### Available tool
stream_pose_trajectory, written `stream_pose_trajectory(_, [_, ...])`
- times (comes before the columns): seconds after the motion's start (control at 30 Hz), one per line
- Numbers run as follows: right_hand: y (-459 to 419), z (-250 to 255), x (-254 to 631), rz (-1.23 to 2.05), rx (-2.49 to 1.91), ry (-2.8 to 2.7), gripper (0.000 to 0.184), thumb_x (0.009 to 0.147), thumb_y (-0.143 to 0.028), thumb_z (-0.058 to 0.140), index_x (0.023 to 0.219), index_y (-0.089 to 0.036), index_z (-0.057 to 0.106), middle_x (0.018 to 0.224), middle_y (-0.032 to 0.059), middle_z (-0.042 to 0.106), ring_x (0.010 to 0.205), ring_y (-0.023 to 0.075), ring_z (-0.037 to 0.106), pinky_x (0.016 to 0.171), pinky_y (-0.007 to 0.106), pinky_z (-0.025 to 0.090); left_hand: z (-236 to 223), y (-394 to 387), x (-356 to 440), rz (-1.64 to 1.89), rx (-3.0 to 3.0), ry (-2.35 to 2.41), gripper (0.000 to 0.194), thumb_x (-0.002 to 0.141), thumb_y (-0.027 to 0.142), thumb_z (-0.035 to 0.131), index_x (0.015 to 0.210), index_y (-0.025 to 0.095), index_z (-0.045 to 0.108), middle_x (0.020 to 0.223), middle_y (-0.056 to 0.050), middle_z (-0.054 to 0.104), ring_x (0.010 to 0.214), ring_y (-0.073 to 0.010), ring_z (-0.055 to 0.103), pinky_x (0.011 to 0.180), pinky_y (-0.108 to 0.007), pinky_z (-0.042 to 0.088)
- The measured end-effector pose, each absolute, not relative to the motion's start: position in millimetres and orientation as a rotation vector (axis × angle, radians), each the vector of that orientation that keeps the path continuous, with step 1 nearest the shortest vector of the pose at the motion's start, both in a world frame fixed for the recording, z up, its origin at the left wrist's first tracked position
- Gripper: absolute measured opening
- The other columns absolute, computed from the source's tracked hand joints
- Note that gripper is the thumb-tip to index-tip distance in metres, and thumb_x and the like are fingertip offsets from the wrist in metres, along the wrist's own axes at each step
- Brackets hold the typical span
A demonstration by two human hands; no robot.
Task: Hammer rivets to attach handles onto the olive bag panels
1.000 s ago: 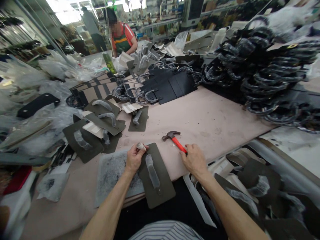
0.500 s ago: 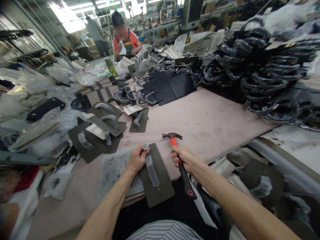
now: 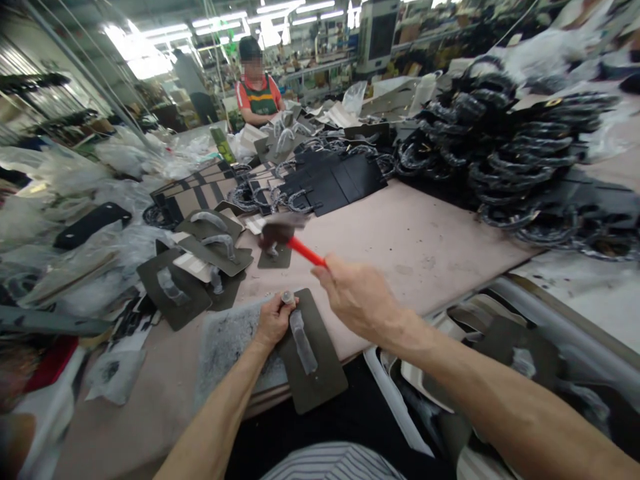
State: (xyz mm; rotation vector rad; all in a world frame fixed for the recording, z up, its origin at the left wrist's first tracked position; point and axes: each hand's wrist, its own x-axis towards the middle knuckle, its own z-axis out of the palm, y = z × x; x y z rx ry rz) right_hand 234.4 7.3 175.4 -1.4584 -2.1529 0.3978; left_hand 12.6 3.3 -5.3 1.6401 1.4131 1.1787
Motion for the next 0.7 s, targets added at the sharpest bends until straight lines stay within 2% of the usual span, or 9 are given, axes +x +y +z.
stream_pose_trajectory(0.07, [7.5,189.6,229.5,0.395,-1.327,-1.778,0.031,0.101,-0.047,0.030,0.085,-0.024,0.046,0.062,-0.0017,0.050,0.050,0.0129,0.046,0.050,0.026,0.031,-5.2,3.1,12.5,1.182,1.641,1.403,0.012,0.087,0.023,0.056,0.090,0.021,0.068,0.086,-0.003,0.072,0.083,-0.0185,0.067,0.080,-0.028,0.050])
stream_pose_trajectory(0.13, [3.6,181.3,224.9,0.408,-1.258,-1.663,0.032,0.101,-0.047,0.026,0.087,-0.024,0.044,0.064,-0.0010,0.052,0.052,0.0135,0.048,0.053,0.027,0.035,-5.4,3.0,12.1,1.184,1.641,1.402,0.012,0.087,0.023,0.056,0.090,0.021,0.068,0.087,-0.003,0.072,0.083,-0.0183,0.067,0.079,-0.028,0.050])
stream_pose_trajectory(0.27, [-3.4,129.9,226.4,0.521,-1.568,-2.357,0.031,0.098,-0.043,0.035,0.082,-0.021,0.050,0.057,0.0026,0.055,0.048,0.0147,0.049,0.050,0.029,0.027,-7.7,2.9,11.3,1.151,1.636,1.410,0.013,0.086,0.021,0.056,0.091,0.021,0.068,0.083,-0.002,0.072,0.077,-0.0174,0.066,0.074,-0.027,0.049])
stream_pose_trajectory(0.33, [-1.6,113.9,232.1,0.556,-1.720,-2.578,0.031,0.099,-0.042,0.036,0.088,-0.019,0.054,0.063,0.0059,0.061,0.053,0.0165,0.055,0.052,0.029,0.027,-8.4,2.7,11.3,1.145,1.632,1.414,0.014,0.086,0.021,0.057,0.093,0.021,0.068,0.082,-0.001,0.071,0.076,-0.0171,0.065,0.073,-0.027,0.049])
stream_pose_trajectory(0.43, [6.5,103.1,242.2,0.588,-1.808,-2.595,0.034,0.100,-0.043,0.034,0.094,-0.019,0.057,0.075,0.0090,0.067,0.064,0.0194,0.062,0.056,0.029,0.030,-6.3,2.2,11.7,1.158,1.630,1.402,0.015,0.087,0.020,0.055,0.094,0.021,0.068,0.083,-0.001,0.071,0.078,-0.0171,0.065,0.075,-0.027,0.048])
stream_pose_trajectory(0.6, [21.2,57.2,255.1,0.766,-1.908,-2.425,0.038,0.102,-0.038,0.028,0.095,-0.017,0.059,0.084,0.0098,0.068,0.076,0.0210,0.064,0.064,0.030,0.037,-1.6,0.1,11.8,1.185,1.609,1.356,0.014,0.086,0.016,0.055,0.091,0.021,0.067,0.085,-0.002,0.070,0.081,-0.0178,0.065,0.077,-0.027,0.049])
stream_pose_trajectory(0.7, [24.9,26.3,250.8,0.490,-1.950,-2.385,0.031,0.099,-0.033,0.037,0.105,-0.013,0.059,0.098,0.0160,0.067,0.087,0.0266,0.064,0.073,0.035,0.044,-3.3,0.4,11.6,1.190,1.590,1.365,0.014,0.084,0.015,0.056,0.090,0.020,0.067,0.084,-0.002,0.070,0.080,-0.0178,0.065,0.075,-0.027,0.049])
